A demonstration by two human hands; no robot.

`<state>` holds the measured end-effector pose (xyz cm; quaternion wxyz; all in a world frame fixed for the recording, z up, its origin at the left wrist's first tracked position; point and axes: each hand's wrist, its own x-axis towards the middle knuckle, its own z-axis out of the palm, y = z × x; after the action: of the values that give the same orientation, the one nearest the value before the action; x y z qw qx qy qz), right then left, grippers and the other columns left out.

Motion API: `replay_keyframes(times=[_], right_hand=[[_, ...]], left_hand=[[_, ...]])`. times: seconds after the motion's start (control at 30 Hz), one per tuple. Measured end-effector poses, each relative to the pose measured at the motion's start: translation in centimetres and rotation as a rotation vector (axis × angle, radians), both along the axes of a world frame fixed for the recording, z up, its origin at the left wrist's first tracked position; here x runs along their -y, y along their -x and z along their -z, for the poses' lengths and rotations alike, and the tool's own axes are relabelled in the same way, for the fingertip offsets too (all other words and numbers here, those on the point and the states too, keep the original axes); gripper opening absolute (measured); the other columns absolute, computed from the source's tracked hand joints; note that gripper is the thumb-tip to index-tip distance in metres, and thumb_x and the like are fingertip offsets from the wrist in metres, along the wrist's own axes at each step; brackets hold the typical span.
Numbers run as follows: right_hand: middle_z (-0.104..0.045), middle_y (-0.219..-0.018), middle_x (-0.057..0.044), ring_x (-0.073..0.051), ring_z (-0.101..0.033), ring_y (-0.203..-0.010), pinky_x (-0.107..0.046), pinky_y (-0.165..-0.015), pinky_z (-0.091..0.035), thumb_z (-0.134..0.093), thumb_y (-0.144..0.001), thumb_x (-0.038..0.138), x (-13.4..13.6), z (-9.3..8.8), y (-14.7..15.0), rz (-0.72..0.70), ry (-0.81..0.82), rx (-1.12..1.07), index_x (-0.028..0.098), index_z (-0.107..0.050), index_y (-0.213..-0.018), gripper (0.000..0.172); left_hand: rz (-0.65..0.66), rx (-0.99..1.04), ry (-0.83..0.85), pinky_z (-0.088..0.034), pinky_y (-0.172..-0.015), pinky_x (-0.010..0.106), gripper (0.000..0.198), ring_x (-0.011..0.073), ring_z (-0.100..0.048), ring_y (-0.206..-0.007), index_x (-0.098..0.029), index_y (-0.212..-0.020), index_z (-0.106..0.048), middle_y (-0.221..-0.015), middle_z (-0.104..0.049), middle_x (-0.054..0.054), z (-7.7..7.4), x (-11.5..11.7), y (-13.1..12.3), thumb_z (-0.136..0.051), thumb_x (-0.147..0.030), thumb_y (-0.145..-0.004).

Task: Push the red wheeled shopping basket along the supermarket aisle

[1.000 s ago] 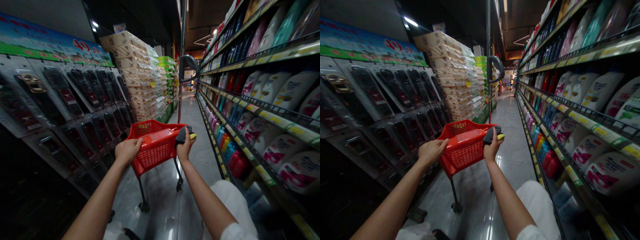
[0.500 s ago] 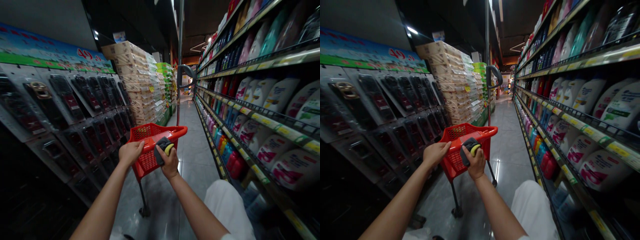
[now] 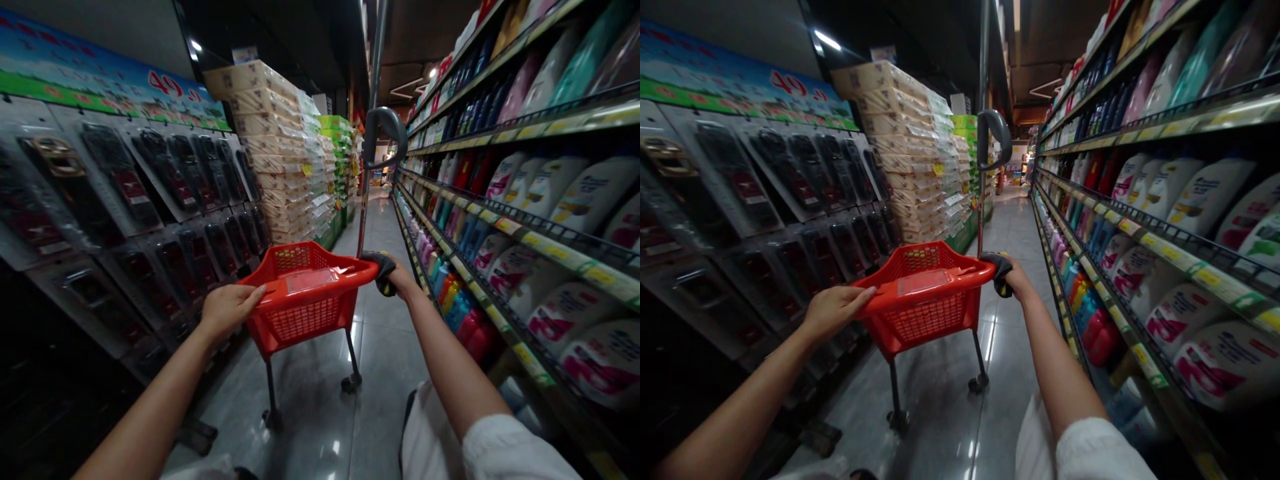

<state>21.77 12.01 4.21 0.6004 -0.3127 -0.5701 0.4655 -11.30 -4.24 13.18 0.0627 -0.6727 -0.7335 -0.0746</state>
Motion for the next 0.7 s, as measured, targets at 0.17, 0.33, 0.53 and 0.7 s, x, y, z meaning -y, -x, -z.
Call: replay_keyframes(times=[0.17, 0.33, 0.53, 0.7], right_hand=[[-0.070, -0.091, -0.001, -0.015, -0.063, -0.082, -0.029, -0.082, -0.047, -0.059, -0.071, 0.034, 0.0, 1.6, 1.6, 0.038, 0.038, -0.113, 0.017, -0.069, -0.100, 0.035], [-0.061, -0.114, -0.006, -0.018, -0.057, -0.105, -0.036, -0.096, -0.042, -0.052, -0.065, 0.018, 3.2, 2.7, 2.9, 0.357, -0.200, -0.008, 0.019, -0.058, -0.120, 0.055], [-0.045, -0.125, -0.012, -0.027, -0.049, -0.114, -0.042, -0.097, -0.040, -0.046, -0.060, 0.004, 7.2, 2.0, 5.3, 0.758, -0.255, 0.321, 0.023, -0.058, -0.124, 0.068], [-0.041, -0.128, -0.013, -0.031, -0.044, -0.118, -0.045, -0.095, -0.039, -0.046, -0.065, 0.001, 10.6, 1.6, 10.1, 0.821, -0.277, 0.460, 0.028, -0.056, -0.126, 0.068]], left_hand=[[-0.124, -0.030, 0.001, -0.036, -0.061, 0.028, 0.061, 0.0258, -0.066, -0.088, -0.025, -0.091, -0.075, -0.091, -0.074, 0.007, 0.0, -0.2, -0.5, -0.020, -0.053, -0.086], [-0.164, -0.038, -0.032, -0.036, -0.060, 0.029, 0.060, 0.0261, -0.066, -0.086, -0.023, -0.085, -0.074, -0.090, -0.074, 0.008, 0.1, -0.2, -1.8, -0.021, -0.051, -0.087], [-0.142, -0.028, -0.082, -0.035, -0.058, 0.029, 0.062, 0.0267, -0.067, -0.084, -0.025, -0.084, -0.074, -0.087, -0.074, 0.008, 0.7, -0.1, -3.2, -0.019, -0.054, -0.088], [-0.090, -0.016, -0.097, -0.034, -0.058, 0.029, 0.066, 0.0259, -0.067, -0.084, -0.026, -0.085, -0.074, -0.088, -0.074, 0.007, 1.0, -0.3, -4.8, -0.016, -0.057, -0.089]])
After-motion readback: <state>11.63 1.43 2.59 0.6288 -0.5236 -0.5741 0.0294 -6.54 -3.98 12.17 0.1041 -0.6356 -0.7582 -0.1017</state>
